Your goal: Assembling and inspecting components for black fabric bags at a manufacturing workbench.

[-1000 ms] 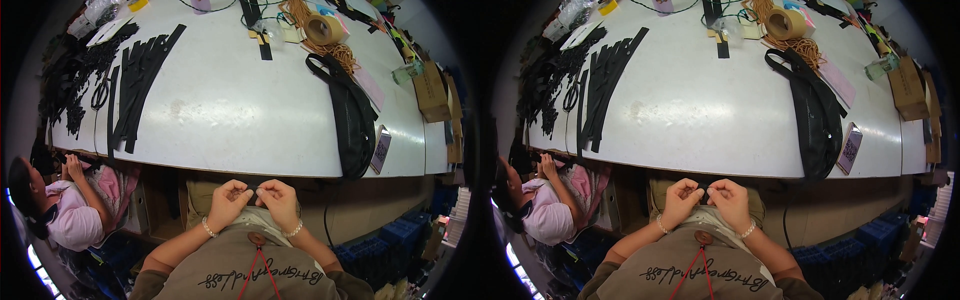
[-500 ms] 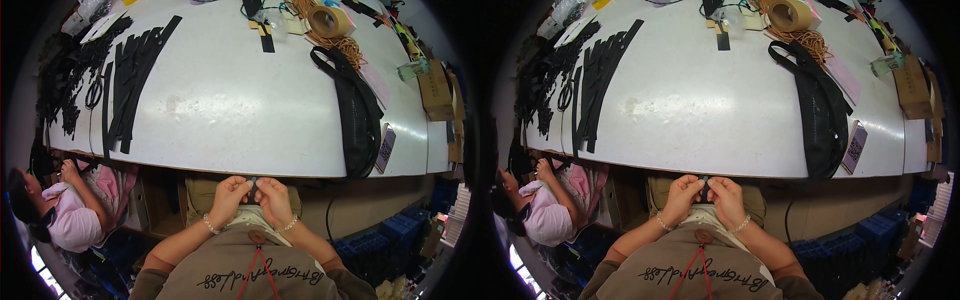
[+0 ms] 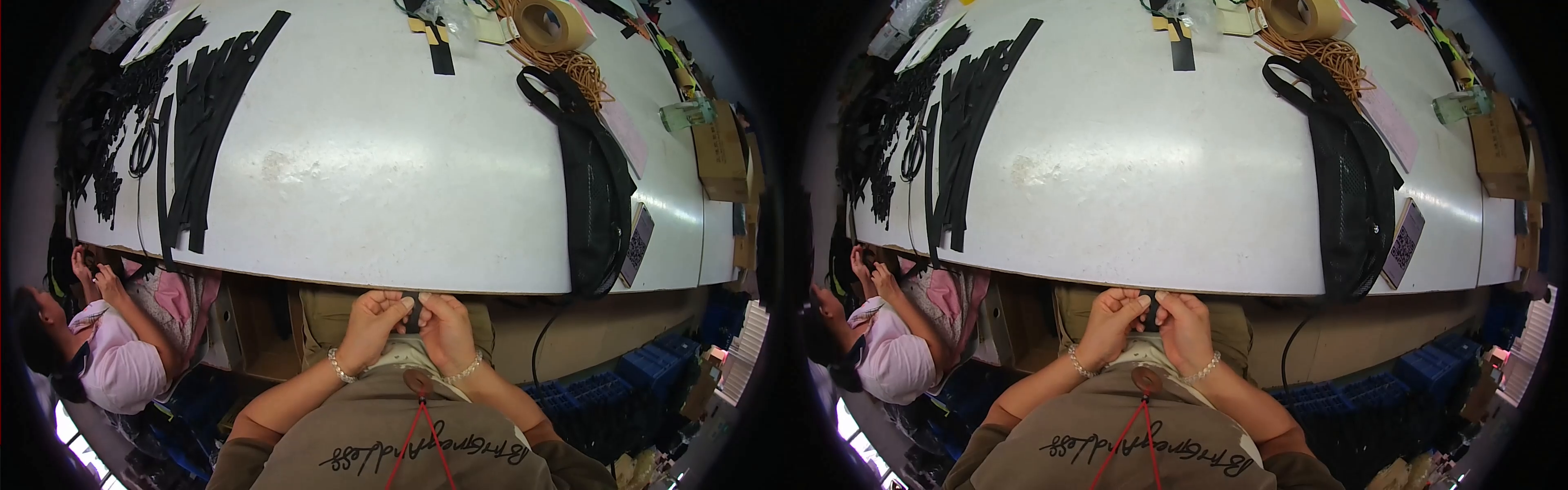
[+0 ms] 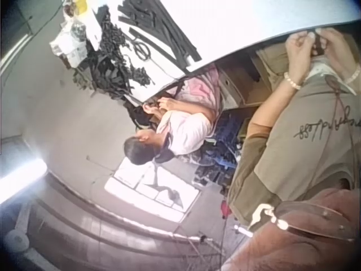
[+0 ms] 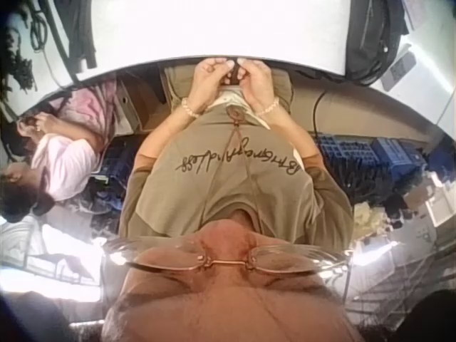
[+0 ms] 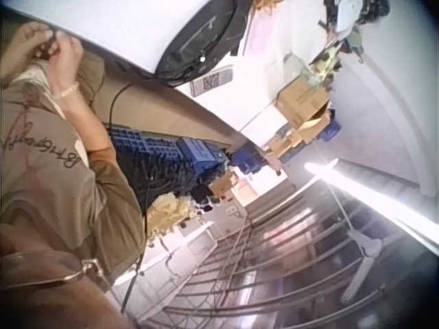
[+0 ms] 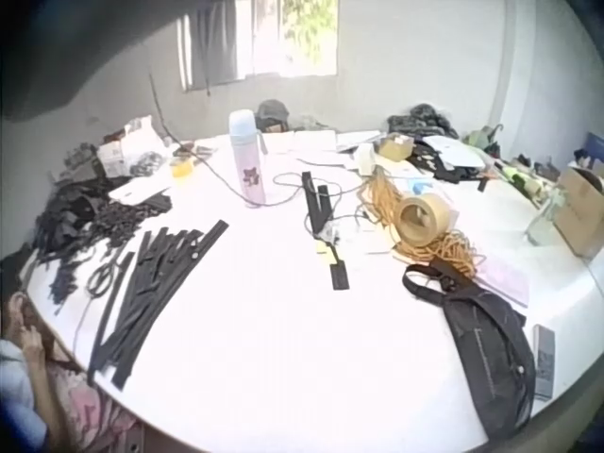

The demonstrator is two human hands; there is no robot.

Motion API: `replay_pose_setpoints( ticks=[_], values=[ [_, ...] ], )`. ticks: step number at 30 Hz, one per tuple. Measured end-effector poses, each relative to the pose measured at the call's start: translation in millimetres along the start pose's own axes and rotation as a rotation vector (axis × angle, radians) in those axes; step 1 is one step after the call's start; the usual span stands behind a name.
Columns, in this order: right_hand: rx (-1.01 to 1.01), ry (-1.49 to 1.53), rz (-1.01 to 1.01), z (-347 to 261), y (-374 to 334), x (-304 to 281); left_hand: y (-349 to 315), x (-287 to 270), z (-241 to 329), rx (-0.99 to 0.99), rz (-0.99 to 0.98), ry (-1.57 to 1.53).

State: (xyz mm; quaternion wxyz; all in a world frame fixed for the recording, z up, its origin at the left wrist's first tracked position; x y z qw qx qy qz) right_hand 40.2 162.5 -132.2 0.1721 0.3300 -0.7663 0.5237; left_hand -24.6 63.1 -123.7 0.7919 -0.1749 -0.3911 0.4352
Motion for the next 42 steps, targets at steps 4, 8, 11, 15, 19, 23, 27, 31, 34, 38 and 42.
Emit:
replay_pose_setpoints(
  ticks=[4,8,11,15,19,23,27,31,34,38,42],
  values=[
    [0.098,0.127,-0.039,6.2,2.8,0.5,-0.6,3.9,2.4,-0.014,-0.007,0.013],
    [0.159,0.071,-0.105,2.0,4.9,-1.5,-3.7,2.4,-1.5,-0.009,0.001,-0.032],
    [0.072,-0.043,-0.161,-13.2,-17.0,15.0,-17.8,6.2,10.4,0.089,-0.037,0.165],
    [-0.377,-0.339,-0.403,-56.0,-46.3,49.0,-42.6,28.6,58.0,0.578,-0.124,0.262],
    [-0.729,-0.625,-0.532,-87.3,-71.6,84.4,-53.2,41.8,90.0,0.900,-0.178,0.474],
    [-0.855,-0.729,-0.562,-95.4,-82.6,93.4,-61.0,51.1,99.8,1.016,-0.226,0.509],
    [-0.893,-0.816,-0.529,-99.1,-85.5,100.7,-57.4,47.7,98.4,1.011,-0.197,0.445],
    [-0.944,-0.997,-0.505,-112.6,-83.0,115.4,-50.8,49.3,103.6,0.957,-0.179,0.477],
    [-1.036,-1.161,-0.508,-124.5,-86.0,136.4,-43.0,53.0,111.9,0.874,-0.165,0.467],
    [-1.125,-1.225,-0.499,-132.8,-82.2,151.6,-36.8,58.6,134.2,0.907,-0.087,0.473],
    [-1.352,-1.218,-0.527,-131.4,-91.6,156.1,-44.8,68.9,149.1,1.056,-0.122,0.548]
  ],
)
Point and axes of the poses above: each hand's wrist, its own y-axis towards the middle knuckle, its own x-axis out of the palm, z = x × y, the point moved 7 cm from there along y, towards the middle knuckle, and after that the axes turned 3 degrees about -z, right-handed, at the moved point
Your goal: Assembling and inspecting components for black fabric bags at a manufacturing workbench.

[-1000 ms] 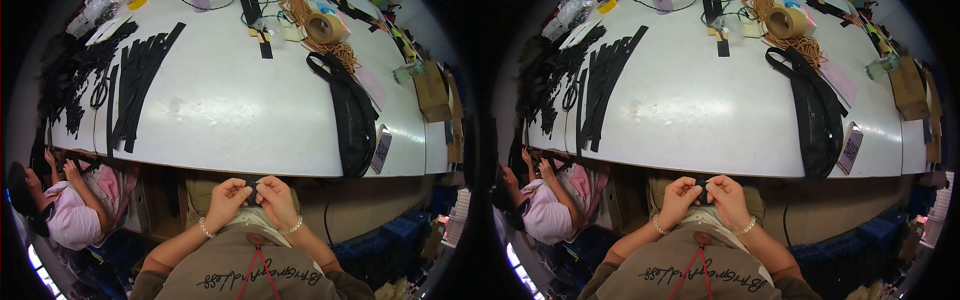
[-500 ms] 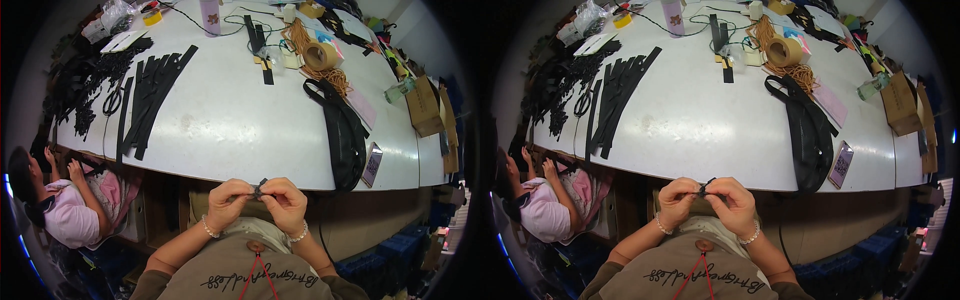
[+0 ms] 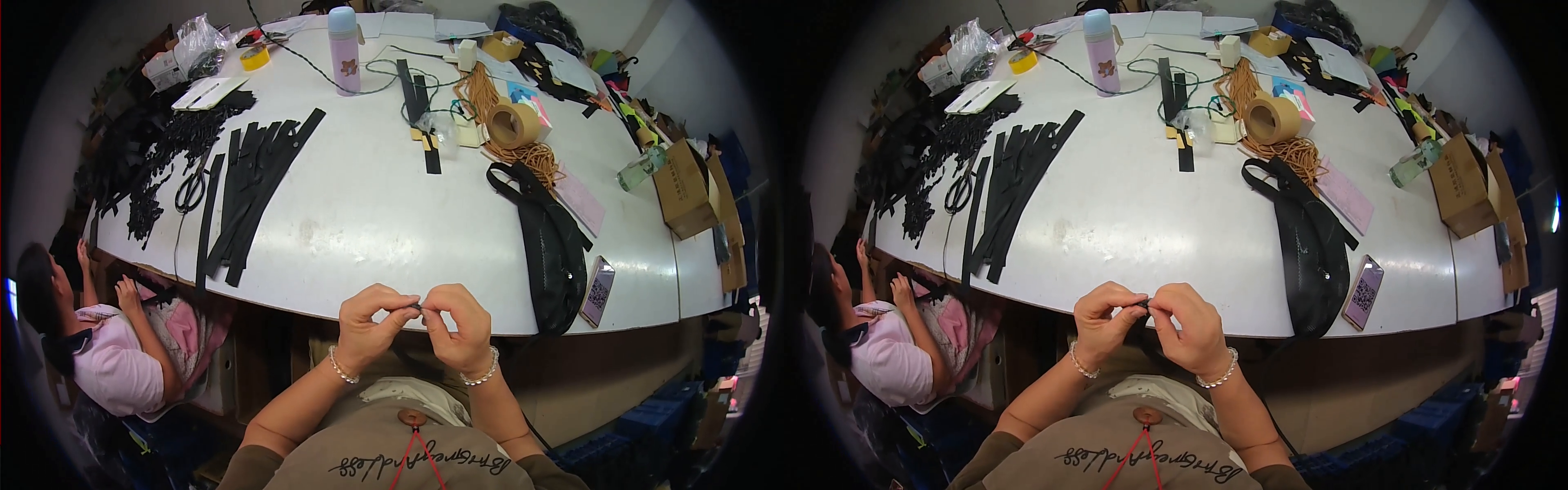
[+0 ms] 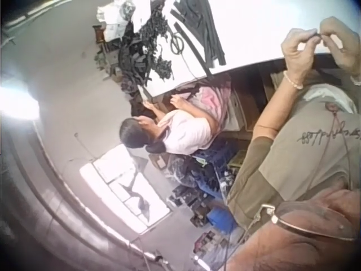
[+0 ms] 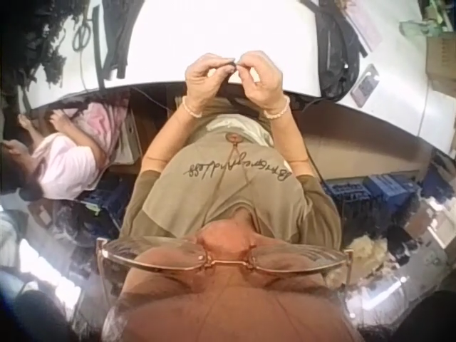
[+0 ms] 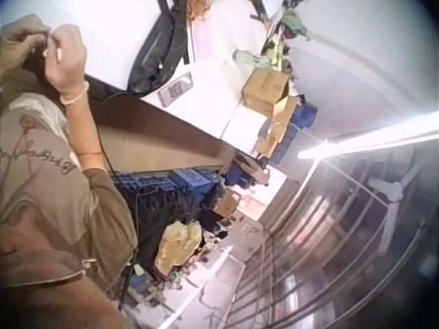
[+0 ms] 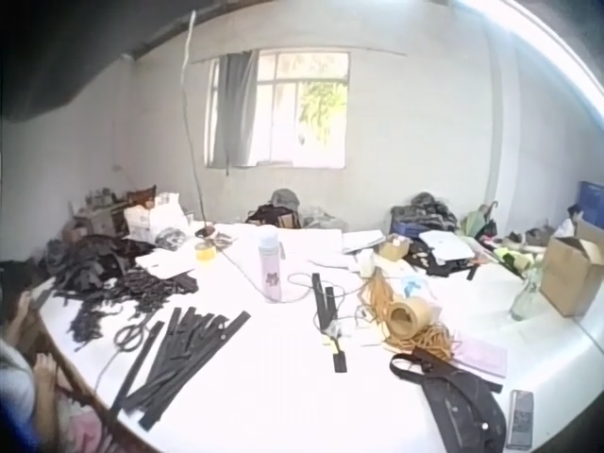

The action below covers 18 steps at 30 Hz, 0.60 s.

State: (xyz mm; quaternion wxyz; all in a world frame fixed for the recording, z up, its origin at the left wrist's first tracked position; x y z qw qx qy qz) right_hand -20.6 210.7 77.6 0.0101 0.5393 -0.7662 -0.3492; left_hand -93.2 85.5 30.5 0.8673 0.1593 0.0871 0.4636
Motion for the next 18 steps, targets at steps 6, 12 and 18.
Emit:
replay_pose_setpoints(
  ticks=[6,12,18],
  values=[
    [0.130,0.227,0.136,9.2,-16.0,1.5,5.4,4.1,15.1,0.123,-0.063,0.033],
    [0.391,0.698,0.220,24.7,-23.9,15.8,5.8,2.9,19.7,0.195,-0.067,0.099],
    [0.141,0.090,-0.054,1.1,19.5,-0.2,5.6,-5.5,14.1,0.123,0.014,0.113]
  ],
)
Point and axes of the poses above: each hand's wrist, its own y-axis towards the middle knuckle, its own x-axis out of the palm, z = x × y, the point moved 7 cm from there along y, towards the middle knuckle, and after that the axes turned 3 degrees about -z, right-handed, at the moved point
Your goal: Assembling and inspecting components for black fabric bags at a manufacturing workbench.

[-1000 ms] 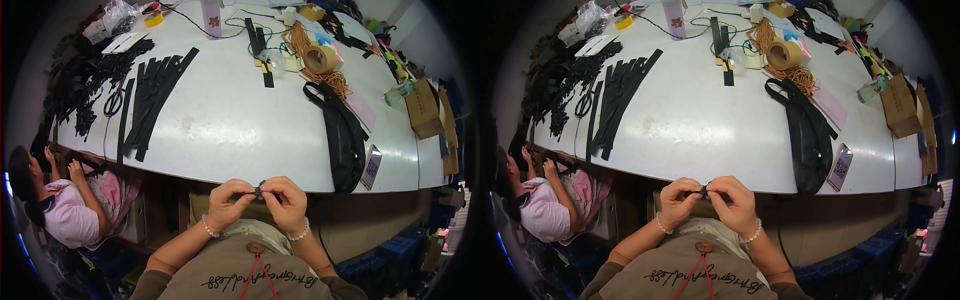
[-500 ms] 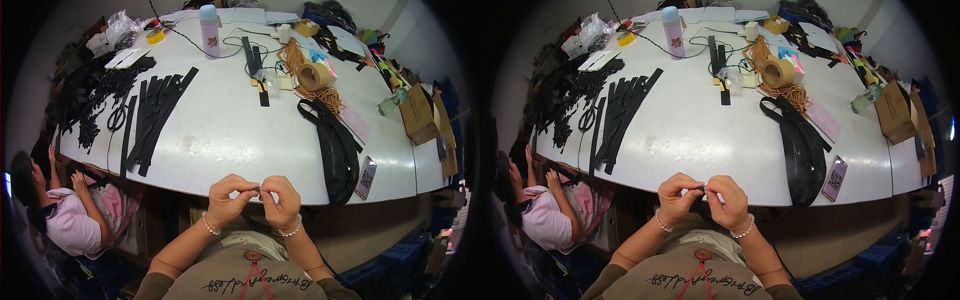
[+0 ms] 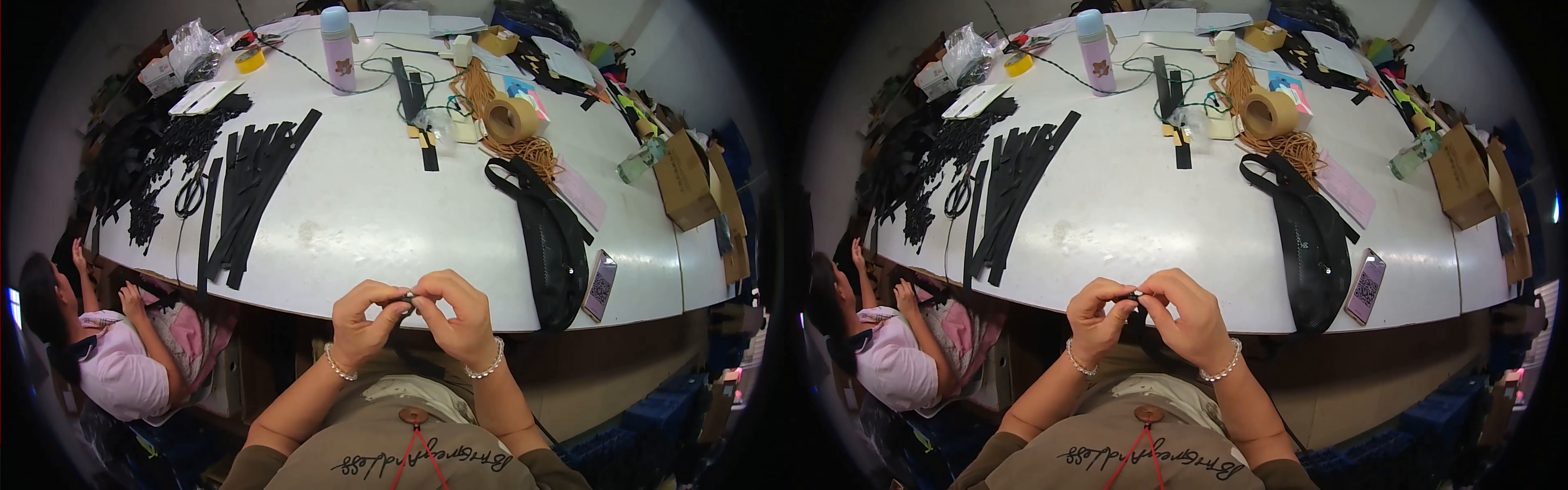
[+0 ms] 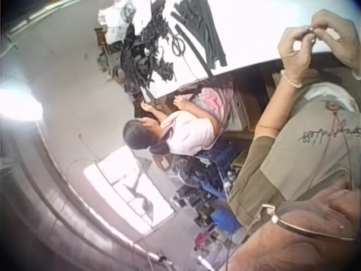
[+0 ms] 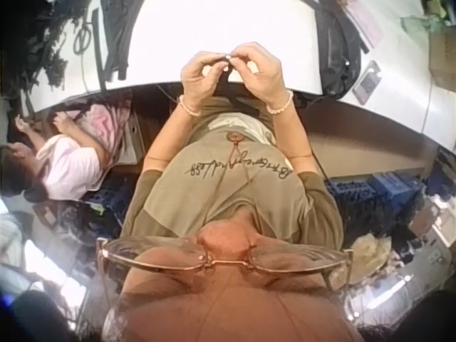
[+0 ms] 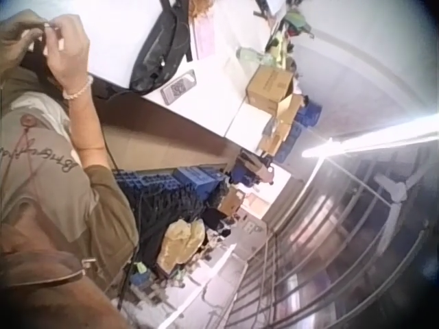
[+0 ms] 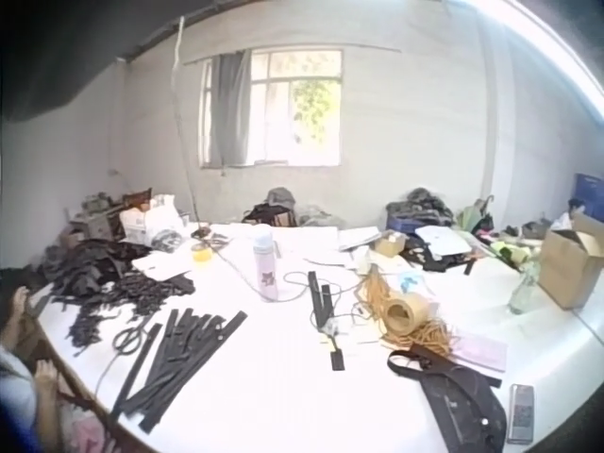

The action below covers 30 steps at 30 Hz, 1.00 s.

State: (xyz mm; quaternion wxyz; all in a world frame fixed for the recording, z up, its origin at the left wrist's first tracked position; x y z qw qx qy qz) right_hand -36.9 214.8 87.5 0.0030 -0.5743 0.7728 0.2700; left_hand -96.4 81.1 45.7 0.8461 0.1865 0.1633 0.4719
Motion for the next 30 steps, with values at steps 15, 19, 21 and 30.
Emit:
replay_pose_setpoints(
  ticks=[15,19,21,30],
  values=[
    [-0.249,-0.225,0.079,-5.3,4.1,1.4,19.3,-2.9,5.7,0.082,0.029,0.123],
    [-0.353,-0.304,0.130,-11.3,-3.7,1.0,20.2,-0.8,10.4,0.107,-0.006,0.095],
    [-0.358,-0.282,0.179,-12.0,-5.9,-1.1,19.0,-0.3,11.1,0.123,-0.021,0.073],
    [-0.056,0.079,0.246,8.6,-11.1,2.5,19.0,0.5,21.0,0.179,-0.032,0.126]
  ],
)
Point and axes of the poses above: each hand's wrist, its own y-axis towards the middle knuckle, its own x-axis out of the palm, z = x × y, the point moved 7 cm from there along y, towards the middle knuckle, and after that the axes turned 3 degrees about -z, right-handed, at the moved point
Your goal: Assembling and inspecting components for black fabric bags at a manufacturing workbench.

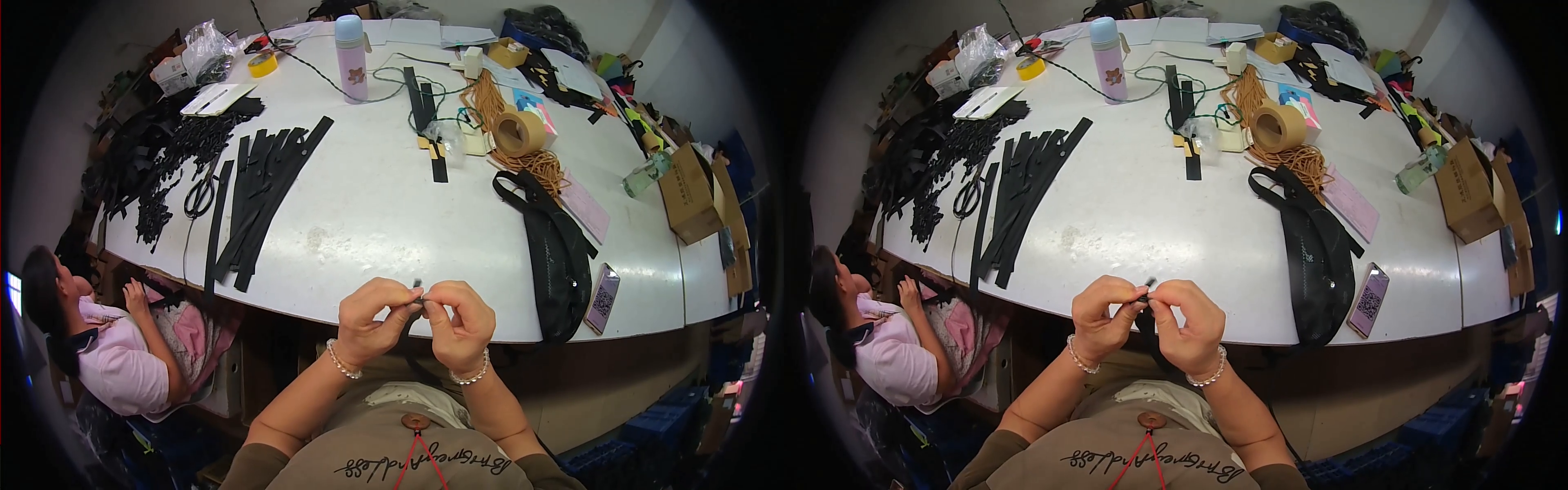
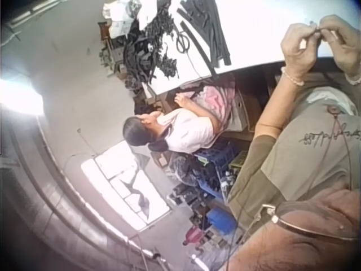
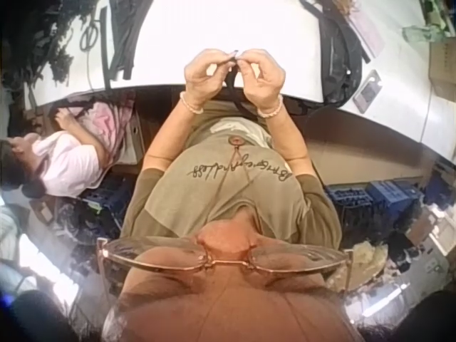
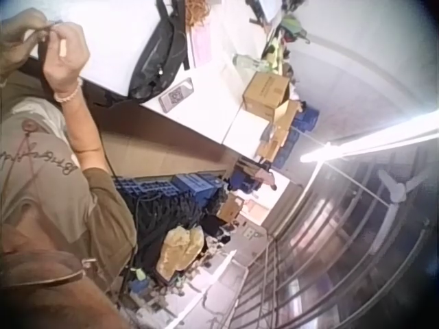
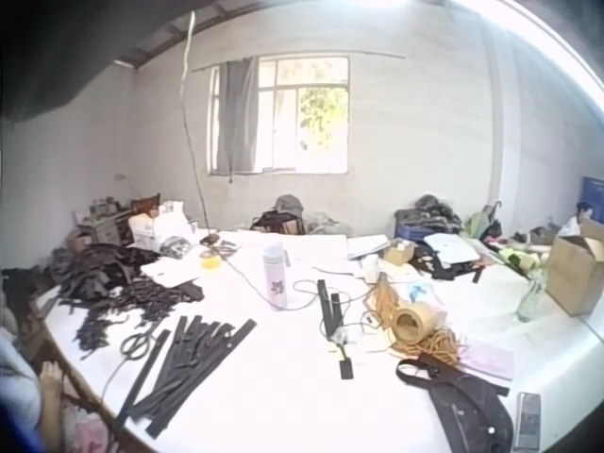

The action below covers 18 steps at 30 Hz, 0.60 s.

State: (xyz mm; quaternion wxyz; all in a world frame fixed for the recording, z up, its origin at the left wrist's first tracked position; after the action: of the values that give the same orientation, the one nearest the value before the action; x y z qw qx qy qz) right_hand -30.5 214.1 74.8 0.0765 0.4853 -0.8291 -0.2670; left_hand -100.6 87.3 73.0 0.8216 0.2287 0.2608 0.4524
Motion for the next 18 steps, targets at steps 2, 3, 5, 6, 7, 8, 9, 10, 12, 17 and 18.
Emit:
replay_pose_setpoints(
  ticks=[2,3,5,6,7,8,9,10,12,17,18],
  values=[
    [-0.152,-0.108,-0.039,-12.7,6.6,-2.0,-4.3,-0.4,-8.0,-0.098,0.018,-0.123],
    [-0.303,-0.217,-0.076,-23.0,7.0,0.9,-5.5,-0.1,-8.8,-0.098,0.019,-0.122],
    [-0.307,-0.237,-0.051,-21.0,7.4,1.0,-8.0,2.0,-13.4,-0.152,0.029,-0.164],
    [-0.309,-0.256,-0.024,-19.7,6.9,0.6,-8.0,2.6,-13.3,-0.153,0.031,-0.163],
    [-0.312,-0.255,-0.026,-18.6,4.7,2.1,-6.7,3.6,-11.8,-0.135,0.023,-0.154],
    [-0.227,-0.199,0.004,-12.2,2.0,0.0,-5.5,4.0,-10.2,-0.117,0.015,-0.144],
    [-0.142,-0.143,0.034,-5.9,0.9,-2.4,-4.8,3.3,-9.7,-0.115,0.018,-0.144],
    [-0.144,-0.141,0.031,-4.7,3.0,-3.1,-5.1,3.4,-12.3,-0.153,0.008,-0.146],
    [-0.350,-0.257,-0.044,-15.4,5.6,1.0,-5.0,3.3,-16.0,-0.191,0.001,-0.148],
    [-0.092,-0.091,0.012,7.3,9.7,-1.1,0.9,3.0,-21.6,-0.179,0.050,-0.129],
    [-0.041,-0.040,-0.017,11.6,12.1,-1.8,2.0,2.9,-22.7,-0.179,0.054,-0.126]
  ],
)
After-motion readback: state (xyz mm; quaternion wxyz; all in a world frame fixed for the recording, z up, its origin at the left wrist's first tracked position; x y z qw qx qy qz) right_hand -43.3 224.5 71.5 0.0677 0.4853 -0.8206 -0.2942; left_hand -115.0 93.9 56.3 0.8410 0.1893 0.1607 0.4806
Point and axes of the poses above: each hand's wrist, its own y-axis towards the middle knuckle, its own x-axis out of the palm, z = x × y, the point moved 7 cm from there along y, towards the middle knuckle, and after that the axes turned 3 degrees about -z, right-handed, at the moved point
